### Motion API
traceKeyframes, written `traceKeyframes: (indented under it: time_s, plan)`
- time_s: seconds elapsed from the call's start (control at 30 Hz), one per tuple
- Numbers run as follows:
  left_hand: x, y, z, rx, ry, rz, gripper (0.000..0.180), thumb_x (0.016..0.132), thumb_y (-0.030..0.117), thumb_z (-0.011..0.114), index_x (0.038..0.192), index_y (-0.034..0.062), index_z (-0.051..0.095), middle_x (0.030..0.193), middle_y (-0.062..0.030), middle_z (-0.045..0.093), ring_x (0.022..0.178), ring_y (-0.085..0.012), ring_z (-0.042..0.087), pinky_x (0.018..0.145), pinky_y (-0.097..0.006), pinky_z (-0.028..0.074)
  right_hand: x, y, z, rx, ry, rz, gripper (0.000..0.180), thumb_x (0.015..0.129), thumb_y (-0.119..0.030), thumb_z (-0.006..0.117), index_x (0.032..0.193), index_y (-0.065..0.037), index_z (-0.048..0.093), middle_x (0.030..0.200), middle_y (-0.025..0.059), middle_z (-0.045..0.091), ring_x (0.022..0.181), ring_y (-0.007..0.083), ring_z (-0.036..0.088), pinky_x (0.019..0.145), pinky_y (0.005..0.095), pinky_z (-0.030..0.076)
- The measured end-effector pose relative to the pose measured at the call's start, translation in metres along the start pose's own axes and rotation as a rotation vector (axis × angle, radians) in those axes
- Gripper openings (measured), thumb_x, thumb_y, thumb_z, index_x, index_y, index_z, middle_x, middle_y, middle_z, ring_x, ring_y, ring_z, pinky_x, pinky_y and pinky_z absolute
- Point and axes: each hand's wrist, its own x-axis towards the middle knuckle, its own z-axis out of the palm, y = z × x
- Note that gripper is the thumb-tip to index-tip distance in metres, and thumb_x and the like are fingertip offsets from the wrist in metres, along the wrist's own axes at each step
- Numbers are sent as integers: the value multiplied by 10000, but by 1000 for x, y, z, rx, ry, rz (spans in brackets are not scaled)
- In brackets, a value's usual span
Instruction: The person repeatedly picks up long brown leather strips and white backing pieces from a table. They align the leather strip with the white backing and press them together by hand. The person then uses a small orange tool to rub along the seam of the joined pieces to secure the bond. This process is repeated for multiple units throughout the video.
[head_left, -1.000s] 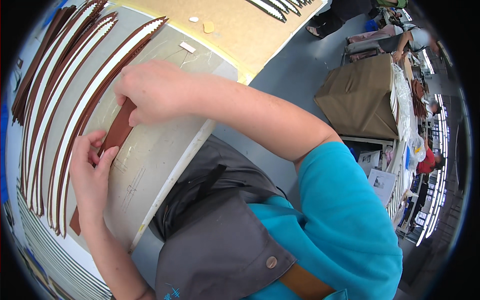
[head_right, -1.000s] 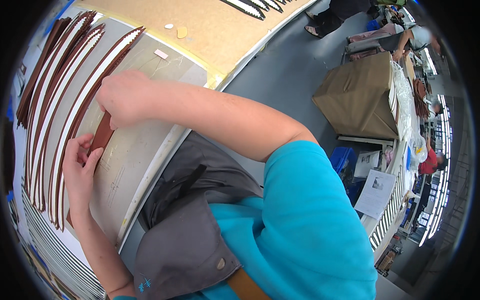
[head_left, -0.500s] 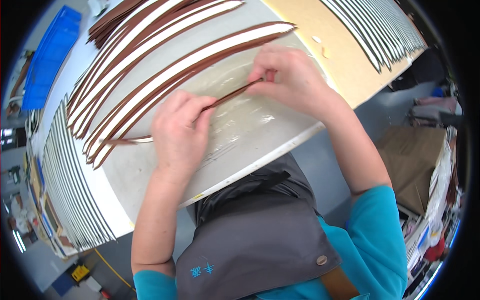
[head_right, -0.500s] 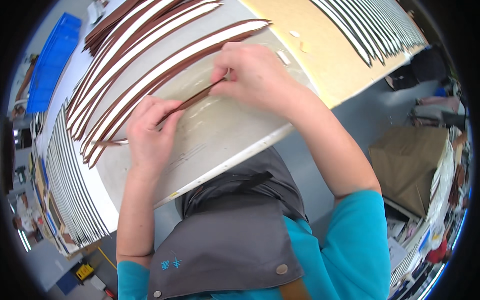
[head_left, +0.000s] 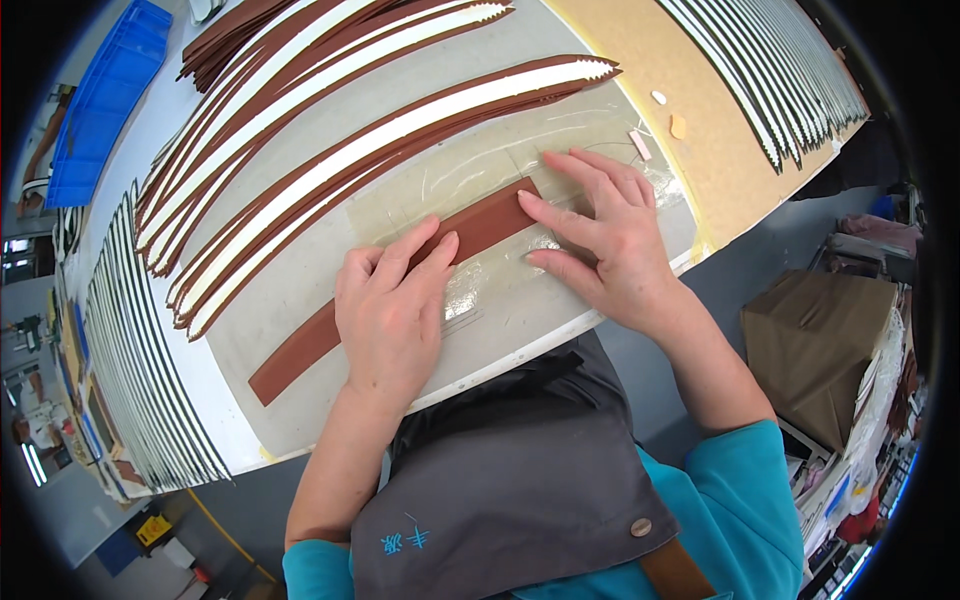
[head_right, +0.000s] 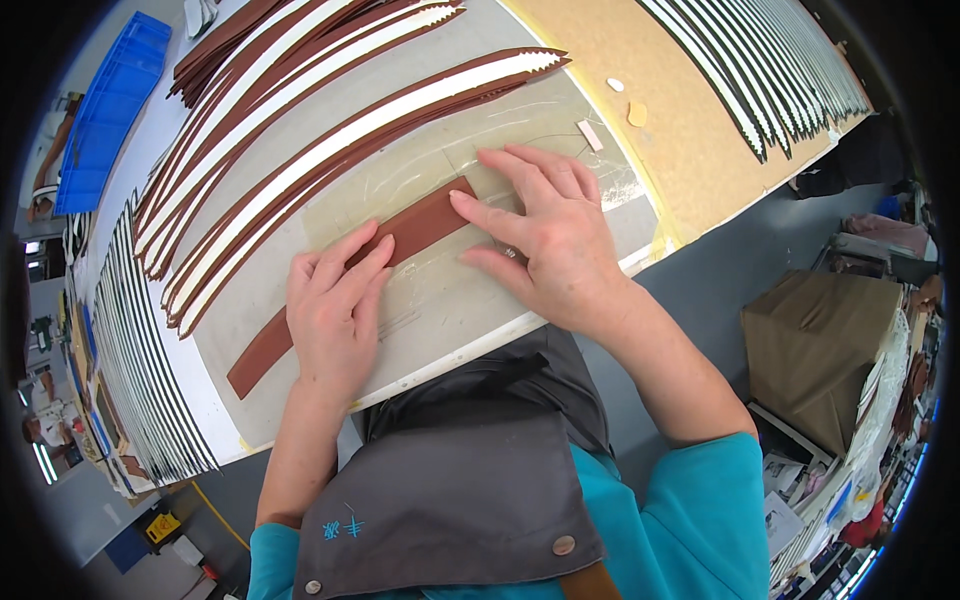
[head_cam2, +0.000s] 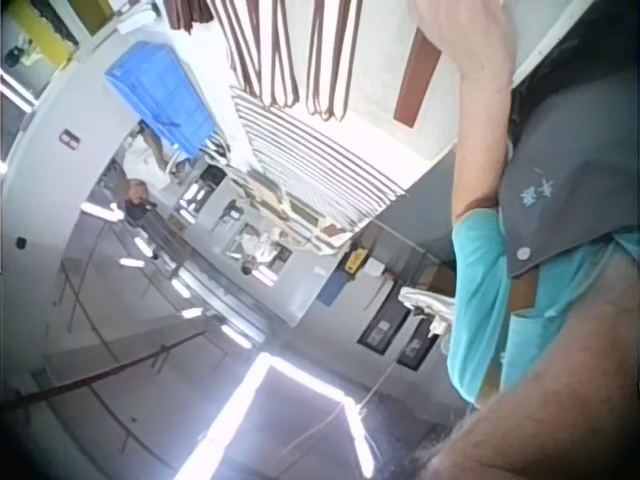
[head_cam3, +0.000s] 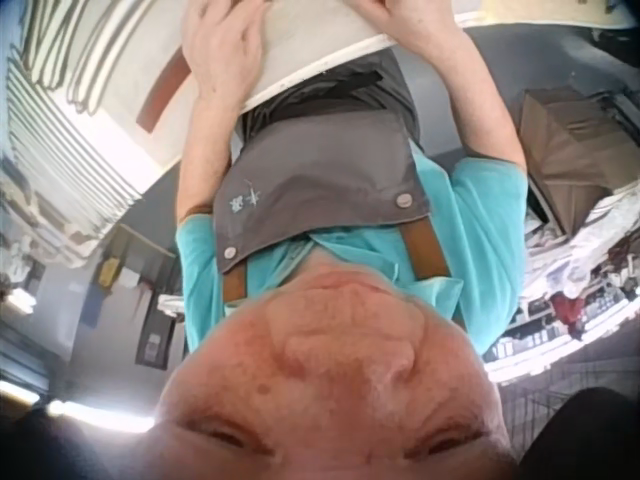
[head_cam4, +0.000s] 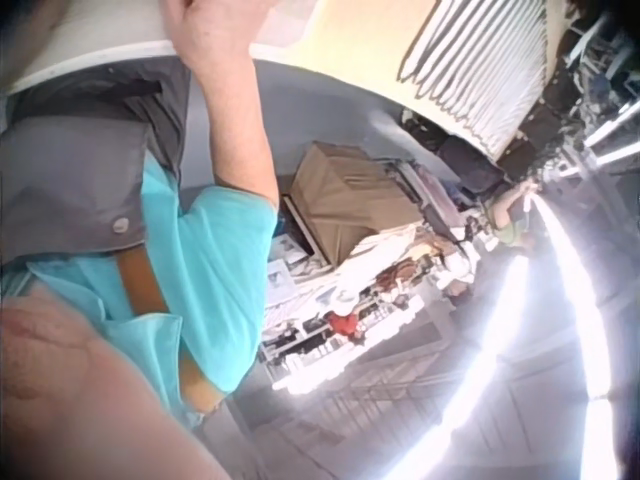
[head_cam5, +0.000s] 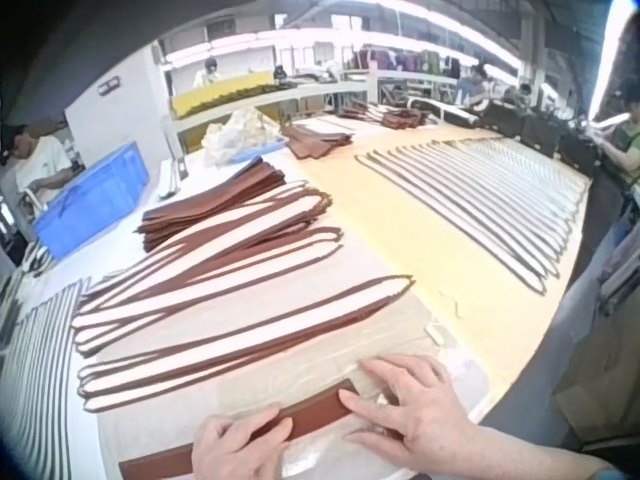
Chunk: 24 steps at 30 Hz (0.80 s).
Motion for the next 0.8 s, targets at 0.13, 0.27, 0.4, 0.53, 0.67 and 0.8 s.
traceKeyframes:
  time_s: [0.13, 0.27, 0.4, 0.53, 0.67, 0.8]
  plan:
    - [-2, -4, 1, 22, 0, -20, 310, 889, 30, 767, 1186, 106, 811, 1306, -21, 744, 947, -257, 548, 885, -329, 489, 2, 1, 1, 6, -60, 12, 546, 814, -261, 865, 1345, -235, 743, 1563, 134, 533, 1491, 386, 427, 1180, 520, 339]
    - [0, -7, 0, 14, -20, -20, 308, 896, 14, 760, 1187, 102, 809, 1317, -25, 740, 972, -255, 551, 903, -327, 480, 3, 1, 1, 28, -73, 19, 532, 821, -262, 861, 1340, -253, 746, 1590, 144, 508, 1532, 389, 389, 1204, 537, 325]
    - [-1, -8, -2, 32, -41, -6, 307, 898, 6, 758, 1187, 97, 808, 1317, -36, 738, 982, -254, 553, 918, -333, 474, 3, 2, 3, 59, -53, 27, 504, 823, -273, 861, 1316, -254, 756, 1575, 155, 517, 1528, 388, 394, 1211, 539, 331]
    - [1, -8, -3, 43, -52, 14, 318, 897, 6, 760, 1196, 102, 808, 1312, -44, 733, 979, -249, 550, 900, -327, 478, 4, 1, 4, 52, -15, 38, 442, 827, -302, 861, 1257, -236, 781, 1533, 170, 547, 1513, 383, 413, 1210, 537, 348]
    - [0, -8, 1, 37, -29, 23, 338, 881, 26, 777, 1200, 130, 813, 1285, -37, 728, 962, -248, 550, 866, -327, 482, 5, 1, 6, 46, 7, 42, 417, 824, -315, 862, 1230, -243, 796, 1532, 160, 553, 1512, 382, 416, 1205, 540, 358]
    - [2, -10, 3, 27, -19, 25, 350, 855, 63, 795, 1186, 173, 820, 1251, -17, 726, 953, -254, 558, 878, -349, 472, 4, 3, 8, 57, 18, 44, 398, 832, -313, 858, 1222, -256, 803, 1527, 143, 567, 1504, 383, 429, 1196, 537, 367]
